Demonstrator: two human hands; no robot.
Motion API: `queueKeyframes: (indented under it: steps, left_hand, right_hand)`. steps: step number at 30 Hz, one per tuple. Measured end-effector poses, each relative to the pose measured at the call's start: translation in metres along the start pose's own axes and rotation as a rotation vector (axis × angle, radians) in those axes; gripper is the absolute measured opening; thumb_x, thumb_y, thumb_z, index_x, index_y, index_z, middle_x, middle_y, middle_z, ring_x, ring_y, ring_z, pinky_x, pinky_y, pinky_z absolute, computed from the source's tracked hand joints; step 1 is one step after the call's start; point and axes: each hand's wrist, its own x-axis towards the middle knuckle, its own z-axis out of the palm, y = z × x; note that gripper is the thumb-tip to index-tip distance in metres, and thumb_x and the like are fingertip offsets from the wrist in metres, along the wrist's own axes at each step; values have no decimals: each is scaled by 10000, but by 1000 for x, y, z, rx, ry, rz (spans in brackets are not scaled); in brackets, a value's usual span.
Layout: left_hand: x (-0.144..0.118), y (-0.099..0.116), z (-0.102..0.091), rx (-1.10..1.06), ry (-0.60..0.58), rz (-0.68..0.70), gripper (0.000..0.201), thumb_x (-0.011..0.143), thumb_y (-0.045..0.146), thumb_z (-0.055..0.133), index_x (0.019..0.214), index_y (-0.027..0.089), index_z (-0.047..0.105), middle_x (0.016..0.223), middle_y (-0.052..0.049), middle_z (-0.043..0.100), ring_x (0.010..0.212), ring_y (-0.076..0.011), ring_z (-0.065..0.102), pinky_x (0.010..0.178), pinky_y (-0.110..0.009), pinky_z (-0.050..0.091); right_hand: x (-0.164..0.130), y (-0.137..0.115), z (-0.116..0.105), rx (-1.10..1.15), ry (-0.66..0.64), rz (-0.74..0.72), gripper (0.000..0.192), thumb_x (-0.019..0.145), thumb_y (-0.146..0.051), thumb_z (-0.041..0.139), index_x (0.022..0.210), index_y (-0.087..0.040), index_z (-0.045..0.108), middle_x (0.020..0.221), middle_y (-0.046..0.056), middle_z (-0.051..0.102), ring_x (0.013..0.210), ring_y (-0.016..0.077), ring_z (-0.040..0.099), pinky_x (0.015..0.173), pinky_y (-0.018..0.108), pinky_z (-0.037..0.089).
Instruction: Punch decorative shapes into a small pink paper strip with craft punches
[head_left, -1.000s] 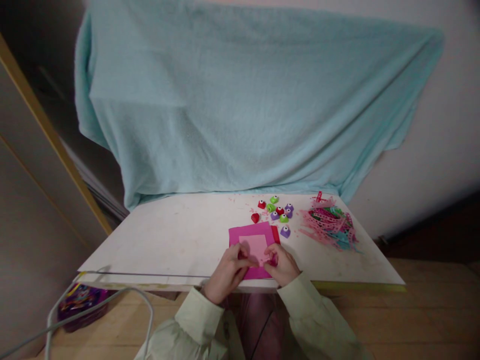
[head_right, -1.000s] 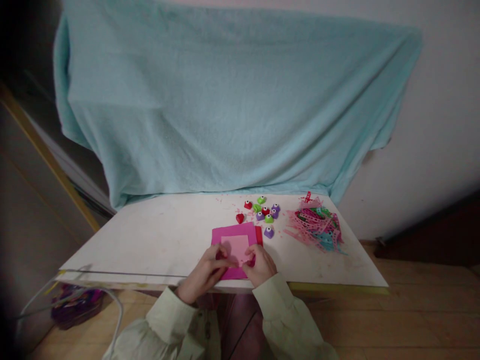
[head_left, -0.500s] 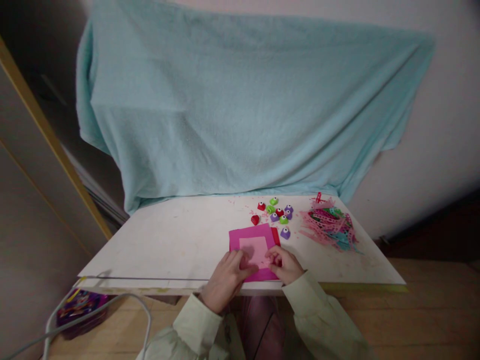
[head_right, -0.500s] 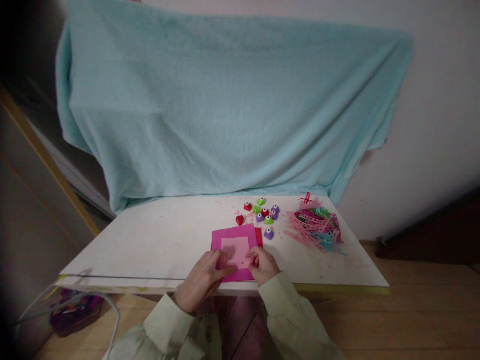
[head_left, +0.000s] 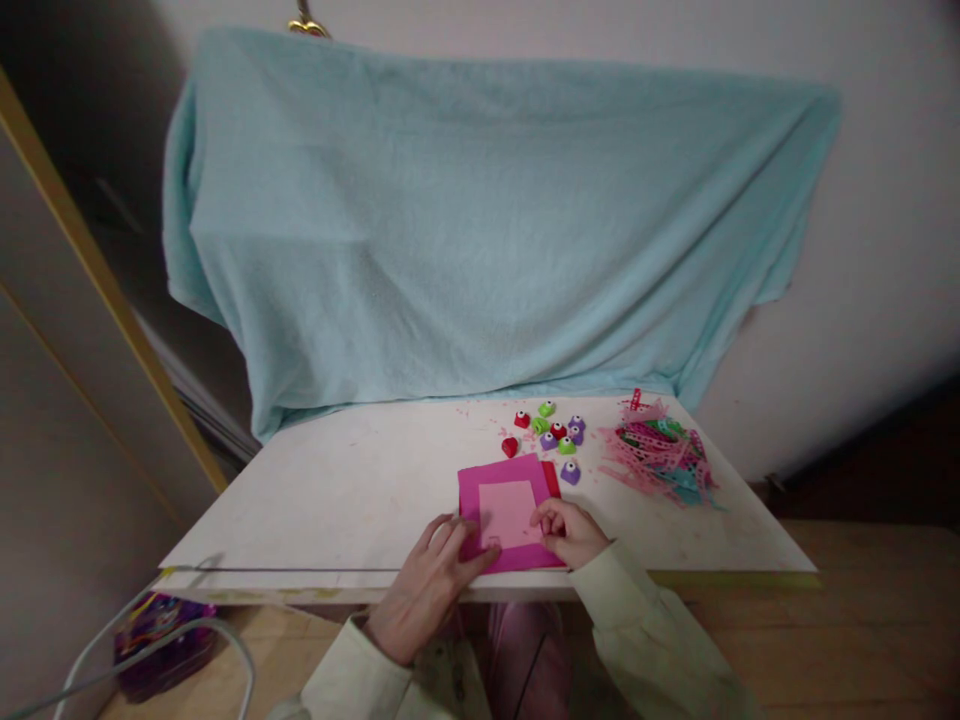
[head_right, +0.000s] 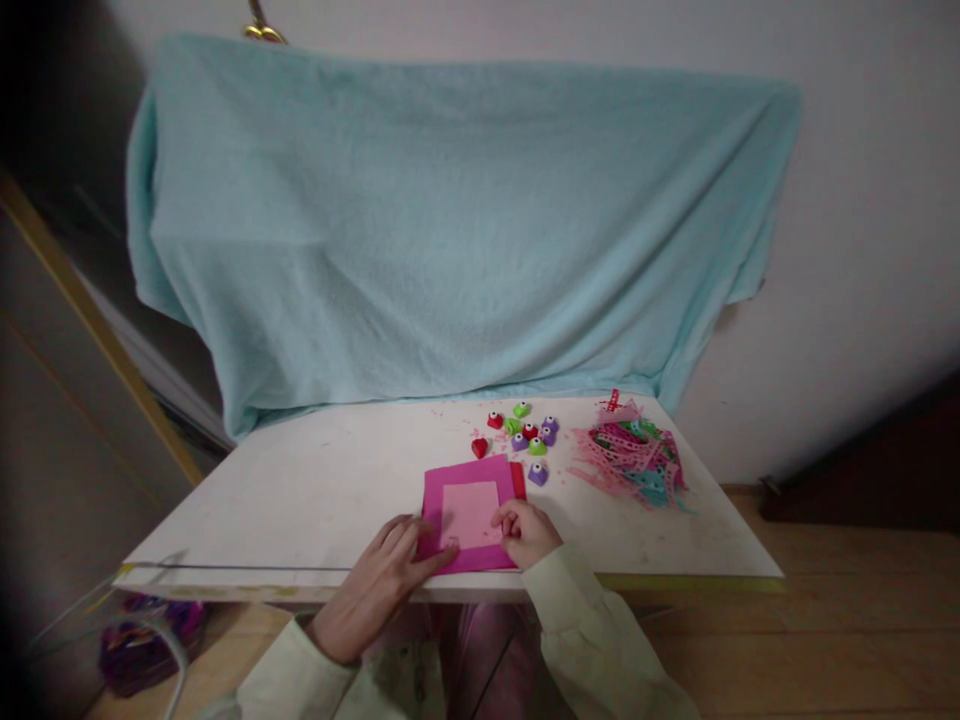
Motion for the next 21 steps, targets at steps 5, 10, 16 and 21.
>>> queueKeyframes:
  steps: [5,10,16,21]
  left_hand:
    - [-3,-2,1,24,-4,8,507,819,66,515,1258,313,461,1259,-70,421,1189,-240,359,1043,-491,274]
    - [-8,-6,-6,19,1,7,522,822,50,487,1265,325,459,1227,-75,437,1183,-238,390,1042,-509,280]
    - [-13,-11,-12,-20,-2,24,551,813,33,468,1287,311,438,1291,-76,431,1249,-236,347,1047,-499,290]
    - [-13,-12,-7,-114,-33,68,535,812,37,441,1293,270,427,1401,-53,375,1335,-211,229,1066,-475,278]
  right_hand:
    - [0,0,-2,28,-22,13,354,534,17,464,785,-163,638,620,-38,528,519,84,466,484,173,337]
    - [-1,3,-2,49,-8,-15,360,531,15,465,784,-169,644,628,-33,548,524,91,474,487,178,347]
    - [0,5,-2,36,-5,-28,372,528,21,457,782,-169,650,629,-33,560,522,89,489,496,176,357]
    - [0,9,-4,21,-11,-62,341,570,11,458,797,-163,644,644,-30,572,517,83,493,521,182,373]
